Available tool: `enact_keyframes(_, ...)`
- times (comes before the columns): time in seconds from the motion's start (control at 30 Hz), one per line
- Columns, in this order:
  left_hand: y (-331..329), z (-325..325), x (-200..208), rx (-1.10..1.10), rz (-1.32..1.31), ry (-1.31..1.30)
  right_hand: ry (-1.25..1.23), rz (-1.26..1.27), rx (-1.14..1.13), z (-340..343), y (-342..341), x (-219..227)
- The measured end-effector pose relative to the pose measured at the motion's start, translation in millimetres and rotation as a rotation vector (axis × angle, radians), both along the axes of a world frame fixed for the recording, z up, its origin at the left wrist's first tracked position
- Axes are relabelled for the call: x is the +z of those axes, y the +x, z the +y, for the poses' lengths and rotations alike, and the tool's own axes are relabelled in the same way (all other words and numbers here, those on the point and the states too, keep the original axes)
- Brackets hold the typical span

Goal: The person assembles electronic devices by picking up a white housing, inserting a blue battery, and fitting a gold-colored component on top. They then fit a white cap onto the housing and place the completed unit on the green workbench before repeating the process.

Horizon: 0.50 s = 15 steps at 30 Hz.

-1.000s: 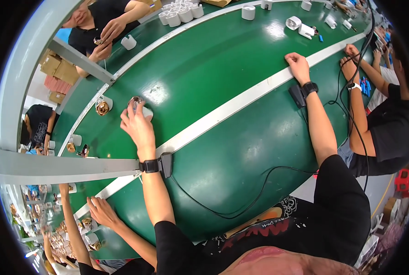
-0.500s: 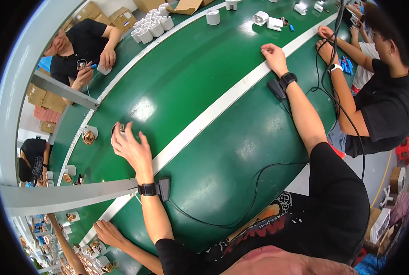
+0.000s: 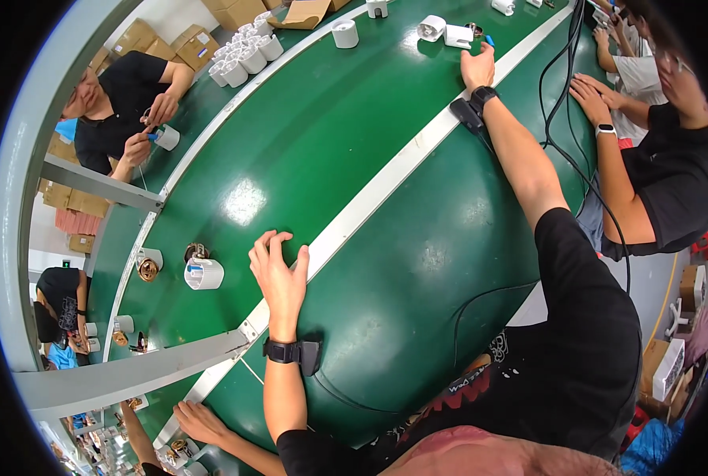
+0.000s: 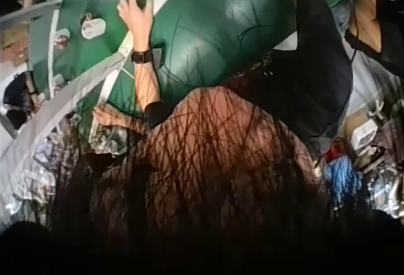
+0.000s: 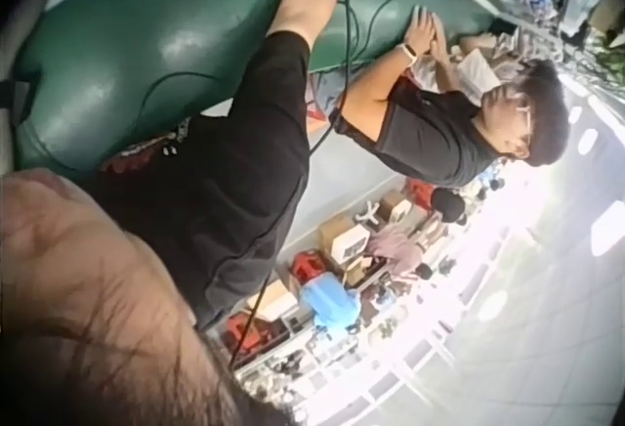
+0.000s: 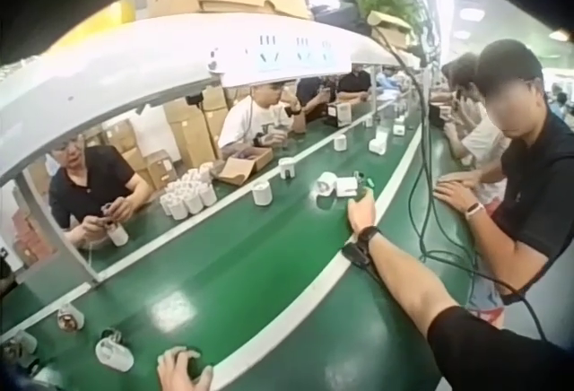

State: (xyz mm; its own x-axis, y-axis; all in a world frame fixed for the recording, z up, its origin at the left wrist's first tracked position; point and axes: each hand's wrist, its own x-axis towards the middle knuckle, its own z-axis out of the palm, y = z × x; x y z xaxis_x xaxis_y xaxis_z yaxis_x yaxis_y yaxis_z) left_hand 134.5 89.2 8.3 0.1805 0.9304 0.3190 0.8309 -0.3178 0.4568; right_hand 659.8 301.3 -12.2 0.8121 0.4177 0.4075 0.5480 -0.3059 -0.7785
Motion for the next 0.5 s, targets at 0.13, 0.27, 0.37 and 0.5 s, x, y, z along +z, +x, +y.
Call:
enact_keyframes(0.13, 8.8, 2.1, -3.0, 0.007, -0.029, 0.016, 0.104, 0.014, 0.12, 10.3, 31.3, 1.1)
enact_keyframes(0.27, -1.7, -2.5, -4.0, 0.044, -0.024, 0.009, 0.224, 0.417, 0.46, 0.6, 10.1, 15.9)
enact_keyframes(0.37, -3.9, -3.5, -4.3, 0.051, -0.024, 0.014, 0.266, 0.656, 0.611, -12.7, 10.7, 26.4)
enact_keyframes(0.5, -1.8, -0.8, -6.3, 0.042, -0.026, 0.029, 0.302, 0.787, 0.713, -21.3, 20.3, 29.7)
